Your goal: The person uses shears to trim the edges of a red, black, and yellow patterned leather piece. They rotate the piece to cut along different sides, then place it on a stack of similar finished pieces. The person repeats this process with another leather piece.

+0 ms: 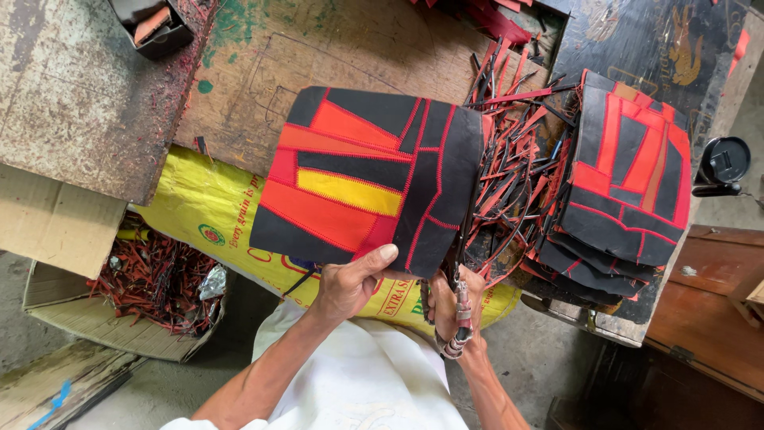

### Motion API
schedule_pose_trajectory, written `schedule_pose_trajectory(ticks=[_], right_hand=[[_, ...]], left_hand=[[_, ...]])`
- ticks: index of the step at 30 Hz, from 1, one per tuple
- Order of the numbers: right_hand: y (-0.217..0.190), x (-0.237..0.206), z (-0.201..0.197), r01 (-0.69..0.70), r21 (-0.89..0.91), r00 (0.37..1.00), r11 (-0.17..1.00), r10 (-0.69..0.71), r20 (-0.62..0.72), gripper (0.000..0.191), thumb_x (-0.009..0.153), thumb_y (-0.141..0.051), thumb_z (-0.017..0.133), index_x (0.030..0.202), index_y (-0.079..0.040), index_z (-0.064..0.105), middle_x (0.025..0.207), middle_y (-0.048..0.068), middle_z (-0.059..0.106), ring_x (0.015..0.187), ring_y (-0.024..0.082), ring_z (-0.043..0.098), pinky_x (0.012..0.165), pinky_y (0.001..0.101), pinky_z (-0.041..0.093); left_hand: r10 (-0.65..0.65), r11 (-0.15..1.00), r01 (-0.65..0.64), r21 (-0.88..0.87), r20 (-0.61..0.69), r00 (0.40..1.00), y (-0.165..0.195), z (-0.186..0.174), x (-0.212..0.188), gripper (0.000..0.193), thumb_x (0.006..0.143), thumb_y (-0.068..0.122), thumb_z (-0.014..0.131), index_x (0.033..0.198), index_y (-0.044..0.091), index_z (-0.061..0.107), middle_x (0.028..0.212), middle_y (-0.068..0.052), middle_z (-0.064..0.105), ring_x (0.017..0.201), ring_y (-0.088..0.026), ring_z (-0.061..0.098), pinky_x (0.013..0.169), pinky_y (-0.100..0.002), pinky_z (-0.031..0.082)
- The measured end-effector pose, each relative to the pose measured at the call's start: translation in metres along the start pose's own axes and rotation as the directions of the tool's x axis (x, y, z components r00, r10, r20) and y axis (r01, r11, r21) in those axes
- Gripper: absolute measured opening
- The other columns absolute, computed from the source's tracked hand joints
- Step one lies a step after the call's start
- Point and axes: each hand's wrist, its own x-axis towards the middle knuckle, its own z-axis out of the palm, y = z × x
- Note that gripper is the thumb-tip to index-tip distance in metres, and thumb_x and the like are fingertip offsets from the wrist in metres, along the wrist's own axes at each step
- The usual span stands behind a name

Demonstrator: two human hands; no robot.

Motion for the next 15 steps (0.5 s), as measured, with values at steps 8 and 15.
schedule_pose_trajectory(ticks=[8,15], right_hand=[[0.002,-0.005,0.001,-0.013,-0.01,1.0,1.0,0.013,-0.008,0.019,0.09,-0.015,0.054,0.075,-0.004,0.052,0.055,0.003,0.053,0.043,0.011,0.051,0.039,0.0285,0.042],[-0.026,0.004,0.002,0.059,-0.069,0.998,0.996,-0.059,-0.008,0.021,0.092,-0.022,0.053,0.083,-0.003,0.054,0.063,0.002,0.056,0.053,0.011,0.054,0.048,0.0296,0.045]], left_hand=[[0.068,0.994,-0.064,-0.091,0.037,0.997,0.015,0.024,0.002,0.028,0.098,-0.002,0.06,0.125,-0.009,0.061,0.118,-0.019,0.071,0.103,-0.026,0.073,0.089,-0.044,0.065],[0.004,0.995,0.0,-0.103,0.033,0.999,0.014,0.027,-0.006,0.03,0.102,-0.001,0.058,0.13,-0.012,0.058,0.12,-0.02,0.07,0.105,-0.027,0.073,0.089,-0.042,0.066]])
